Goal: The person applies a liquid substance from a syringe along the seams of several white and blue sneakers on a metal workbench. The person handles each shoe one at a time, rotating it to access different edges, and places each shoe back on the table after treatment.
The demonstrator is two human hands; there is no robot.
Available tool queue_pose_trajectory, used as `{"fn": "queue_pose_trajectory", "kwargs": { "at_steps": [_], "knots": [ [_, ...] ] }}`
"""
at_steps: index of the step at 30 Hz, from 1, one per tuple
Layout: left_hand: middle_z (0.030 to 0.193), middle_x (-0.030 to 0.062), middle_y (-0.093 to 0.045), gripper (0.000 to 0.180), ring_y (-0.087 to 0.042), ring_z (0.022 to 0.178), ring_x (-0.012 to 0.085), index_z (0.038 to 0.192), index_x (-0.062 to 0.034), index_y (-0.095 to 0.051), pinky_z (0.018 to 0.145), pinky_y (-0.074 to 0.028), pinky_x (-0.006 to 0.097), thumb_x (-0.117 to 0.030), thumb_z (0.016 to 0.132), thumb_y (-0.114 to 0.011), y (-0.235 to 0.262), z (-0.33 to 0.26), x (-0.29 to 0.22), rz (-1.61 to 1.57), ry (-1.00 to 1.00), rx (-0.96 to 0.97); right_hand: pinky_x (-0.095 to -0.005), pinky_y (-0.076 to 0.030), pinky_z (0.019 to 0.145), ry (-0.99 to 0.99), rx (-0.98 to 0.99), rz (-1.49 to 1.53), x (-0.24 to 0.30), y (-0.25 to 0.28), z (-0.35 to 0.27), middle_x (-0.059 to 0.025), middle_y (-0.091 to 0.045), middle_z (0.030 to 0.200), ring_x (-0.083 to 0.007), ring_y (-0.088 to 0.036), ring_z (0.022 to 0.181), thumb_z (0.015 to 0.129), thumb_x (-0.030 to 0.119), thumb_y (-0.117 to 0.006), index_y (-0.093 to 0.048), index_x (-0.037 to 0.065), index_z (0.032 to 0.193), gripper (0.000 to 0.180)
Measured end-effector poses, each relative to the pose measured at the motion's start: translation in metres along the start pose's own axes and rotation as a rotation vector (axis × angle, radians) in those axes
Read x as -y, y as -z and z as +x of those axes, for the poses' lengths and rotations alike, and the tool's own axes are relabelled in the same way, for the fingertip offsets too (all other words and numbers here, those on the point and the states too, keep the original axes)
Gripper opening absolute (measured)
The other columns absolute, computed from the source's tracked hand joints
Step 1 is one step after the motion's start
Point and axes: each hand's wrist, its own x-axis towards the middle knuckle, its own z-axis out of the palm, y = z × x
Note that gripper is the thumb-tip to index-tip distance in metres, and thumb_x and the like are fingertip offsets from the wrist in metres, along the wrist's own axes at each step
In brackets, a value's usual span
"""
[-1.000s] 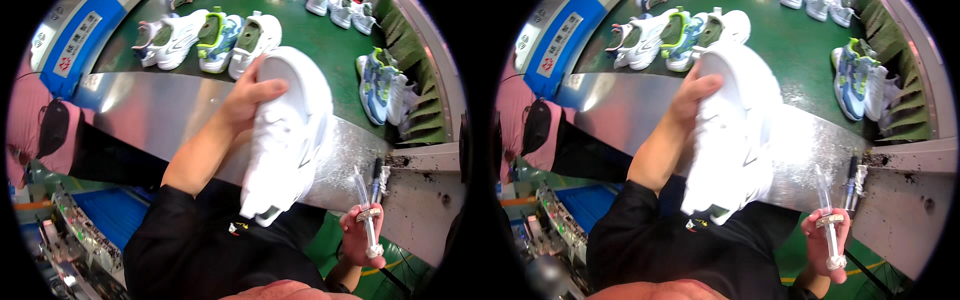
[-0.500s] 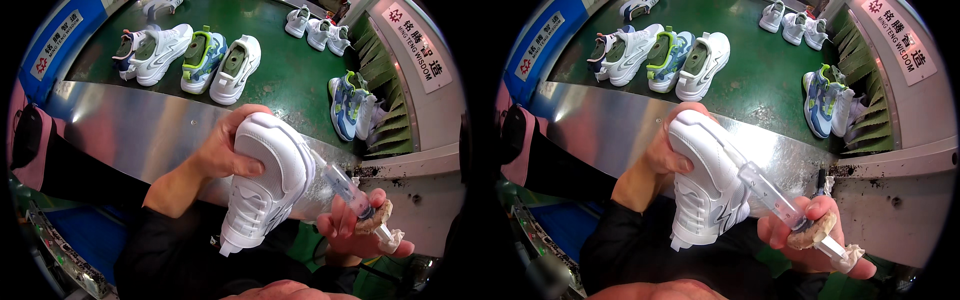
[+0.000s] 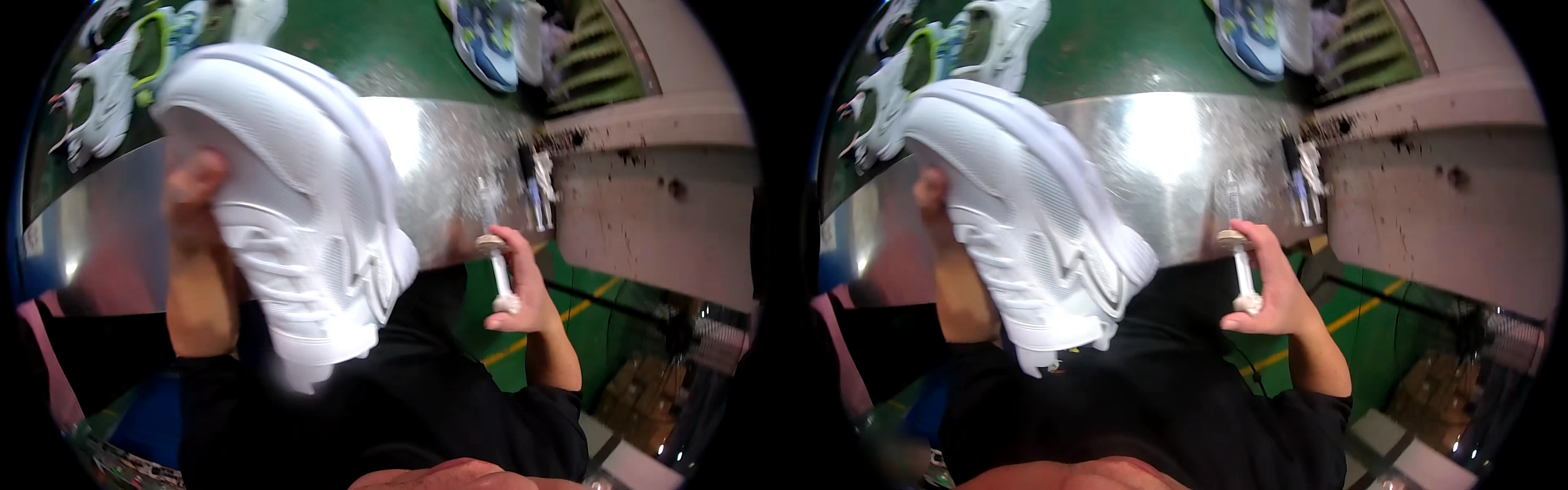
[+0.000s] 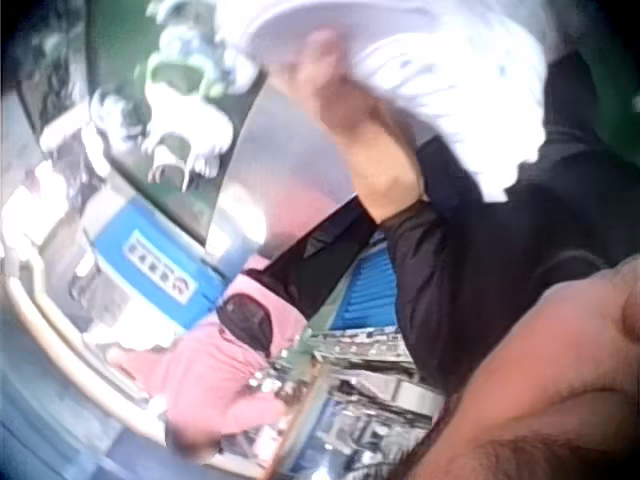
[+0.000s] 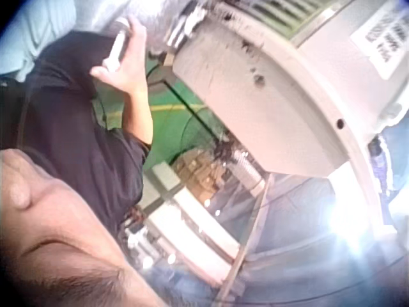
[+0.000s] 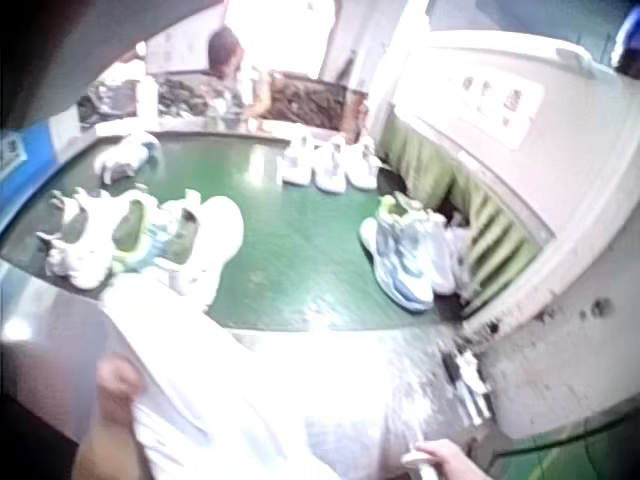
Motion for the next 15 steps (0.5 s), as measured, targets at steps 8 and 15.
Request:
{"fn": "queue_pose_trajectory", "kwargs": {
  "at_steps": [8, 15],
  "knots": [
    [0.095, 0.0128, -0.062, 0.042, -0.060, 0.084, 0.0165, 0.105, 0.0067, -0.056, 0.074, -0.047, 0.028, -0.033, 0.093, -0.049, 0.008, 0.035, -0.020, 0.415, -0.189, 0.025, -0.0388, -0.040, 0.091, -0.008, 0.013, -0.295, -0.011, 0.002, -0.026, -0.0152, -0.050, 0.111, -0.0330, -0.048, 0.102, 0.057, 0.037, -0.083, -0.037, 0.002, 0.131, 0.094],
    [0.101, 0.0131, -0.061, 0.042, -0.058, 0.087, 0.0178, 0.111, 0.0071, -0.054, 0.077, -0.046, 0.028, -0.030, 0.092, -0.050, 0.087, 0.050, 0.001, 0.776, -0.538, -0.046, -0.0354, -0.037, 0.096, -0.128, 0.042, 0.273, 0.007, 0.009, -0.047, -0.0108, -0.049, 0.113, -0.0239, -0.048, 0.111, 0.055, 0.059, -0.081, -0.027, -0.001, 0.138, 0.116]
  ]
}}
